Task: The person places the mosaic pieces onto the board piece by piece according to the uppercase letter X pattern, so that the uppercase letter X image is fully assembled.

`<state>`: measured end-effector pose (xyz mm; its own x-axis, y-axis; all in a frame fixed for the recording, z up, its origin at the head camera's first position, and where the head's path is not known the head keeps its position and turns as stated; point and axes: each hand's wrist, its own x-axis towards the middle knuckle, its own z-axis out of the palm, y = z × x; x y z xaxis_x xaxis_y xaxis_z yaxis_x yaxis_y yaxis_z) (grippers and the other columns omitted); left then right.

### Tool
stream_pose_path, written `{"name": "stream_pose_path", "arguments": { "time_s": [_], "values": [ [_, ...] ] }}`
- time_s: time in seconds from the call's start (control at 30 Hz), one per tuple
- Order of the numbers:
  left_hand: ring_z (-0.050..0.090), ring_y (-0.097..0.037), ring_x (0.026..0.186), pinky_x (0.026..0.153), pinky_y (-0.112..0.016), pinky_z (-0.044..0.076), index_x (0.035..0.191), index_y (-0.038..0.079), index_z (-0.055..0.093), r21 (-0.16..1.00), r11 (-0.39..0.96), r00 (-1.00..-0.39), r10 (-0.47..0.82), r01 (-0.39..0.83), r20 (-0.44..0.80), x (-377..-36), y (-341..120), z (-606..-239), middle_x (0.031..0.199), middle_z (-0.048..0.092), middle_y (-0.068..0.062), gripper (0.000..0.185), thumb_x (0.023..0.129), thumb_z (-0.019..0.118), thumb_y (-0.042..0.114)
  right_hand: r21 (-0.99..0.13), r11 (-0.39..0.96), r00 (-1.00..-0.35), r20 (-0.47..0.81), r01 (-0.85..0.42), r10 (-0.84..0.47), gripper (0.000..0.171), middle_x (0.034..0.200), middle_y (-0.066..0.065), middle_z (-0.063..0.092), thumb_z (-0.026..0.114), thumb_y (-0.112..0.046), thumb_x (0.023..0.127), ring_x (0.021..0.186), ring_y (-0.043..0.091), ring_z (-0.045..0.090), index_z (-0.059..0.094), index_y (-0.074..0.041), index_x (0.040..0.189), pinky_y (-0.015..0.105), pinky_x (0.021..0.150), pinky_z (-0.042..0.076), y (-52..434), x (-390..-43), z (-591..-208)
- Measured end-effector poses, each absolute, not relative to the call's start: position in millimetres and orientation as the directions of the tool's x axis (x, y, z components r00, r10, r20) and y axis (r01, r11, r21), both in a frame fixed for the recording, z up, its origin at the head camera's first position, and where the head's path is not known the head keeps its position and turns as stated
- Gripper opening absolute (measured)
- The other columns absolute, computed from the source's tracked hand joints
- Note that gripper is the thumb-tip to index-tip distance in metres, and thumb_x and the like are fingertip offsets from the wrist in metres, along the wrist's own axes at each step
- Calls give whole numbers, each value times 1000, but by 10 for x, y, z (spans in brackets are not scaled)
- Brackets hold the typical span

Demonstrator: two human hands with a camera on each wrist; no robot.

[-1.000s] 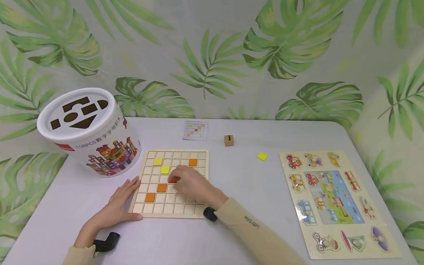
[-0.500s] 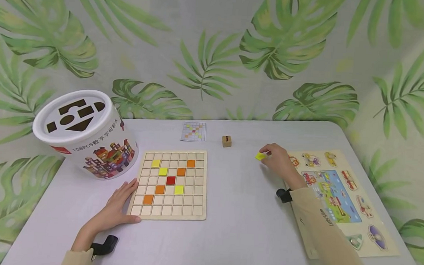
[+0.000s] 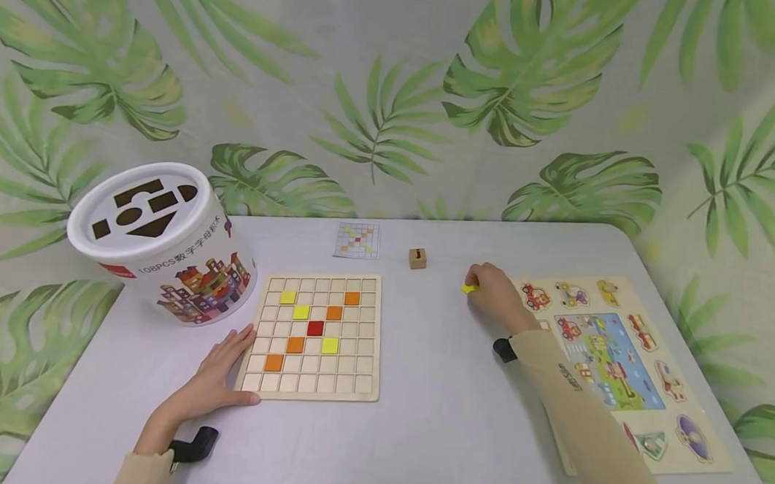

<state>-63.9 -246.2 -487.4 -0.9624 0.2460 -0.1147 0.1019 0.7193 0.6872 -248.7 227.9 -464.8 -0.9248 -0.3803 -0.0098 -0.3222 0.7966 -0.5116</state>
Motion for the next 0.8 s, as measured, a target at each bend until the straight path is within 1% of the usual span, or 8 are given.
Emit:
{"name": "stream_pose_path", "arguments": {
  "time_s": [0.07, 0.17, 0.3, 0.47, 0.53, 0.67, 0.8],
  "values": [
    [0, -38, 143, 113, -56, -4, 149, -3, 24, 686, 721, -962, 244, 98, -119, -639, -2459, -4869, 158, 13, -17, 111, 65, 86, 35, -551, 768, -919, -9, -325, -395, 15, 89, 15, 58, 66, 7, 77, 84, 30, 55, 62, 3, 91, 44, 75, 48, 2171, -2450, -4612],
    [0, -38, 143, 113, -56, -4, 149, -3, 24, 688, 719, -963, 241, 94, -120, -633, -2457, -4860, 158, 13, -17, 111, 65, 86, 34, -622, 690, -890, 28, -371, -454, 18, 92, 12, 60, 70, 6, 78, 87, 29, 56, 63, 2, 94, 42, 76, 50, 1930, -2319, -4553],
    [0, -38, 143, 113, -56, -3, 149, -3, 23, 688, 719, -964, 240, 95, -118, -634, -2457, -4865, 158, 13, -17, 111, 65, 86, 34, -668, 564, -808, 96, -485, -582, 21, 94, 6, 62, 72, 4, 78, 89, 24, 58, 65, -2, 97, 38, 75, 53, 1526, -2054, -4475],
    [0, -37, 143, 113, -55, -3, 150, -2, 23, 693, 715, -963, 241, 94, -118, -649, -2456, -4874, 158, 13, -16, 112, 65, 86, 35, -717, 458, -701, 60, -526, -710, 20, 96, -2, 61, 71, 0, 81, 89, 18, 58, 66, -7, 99, 33, 76, 53, 1069, -1721, -4430],
    [0, -37, 144, 113, -55, -3, 150, -2, 23, 694, 714, -963, 240, 92, -119, -653, -2456, -4875, 158, 13, -15, 112, 65, 86, 35, -719, 448, -669, 32, -532, -743, 20, 96, -4, 60, 71, -1, 81, 88, 17, 57, 67, -10, 98, 30, 76, 53, 942, -1615, -4456],
    [0, -38, 143, 113, -56, -3, 149, -3, 23, 693, 715, -965, 237, 93, -116, -652, -2453, -4866, 158, 13, -16, 111, 65, 86, 35, -672, 448, -616, 16, -590, -788, 17, 95, -5, 60, 71, -2, 80, 86, 15, 55, 68, -11, 95, 25, 77, 50, 779, -1477, -4547],
    [0, -39, 143, 113, -56, -4, 149, -3, 23, 695, 714, -965, 234, 88, -118, -639, -2446, -4842, 157, 13, -17, 111, 65, 86, 34, -612, 465, -606, 29, -640, -795, 18, 93, -4, 60, 68, 3, 79, 85, 12, 53, 68, -10, 91, 21, 78, 48, 699, -1411, -4627]
  ]
}}
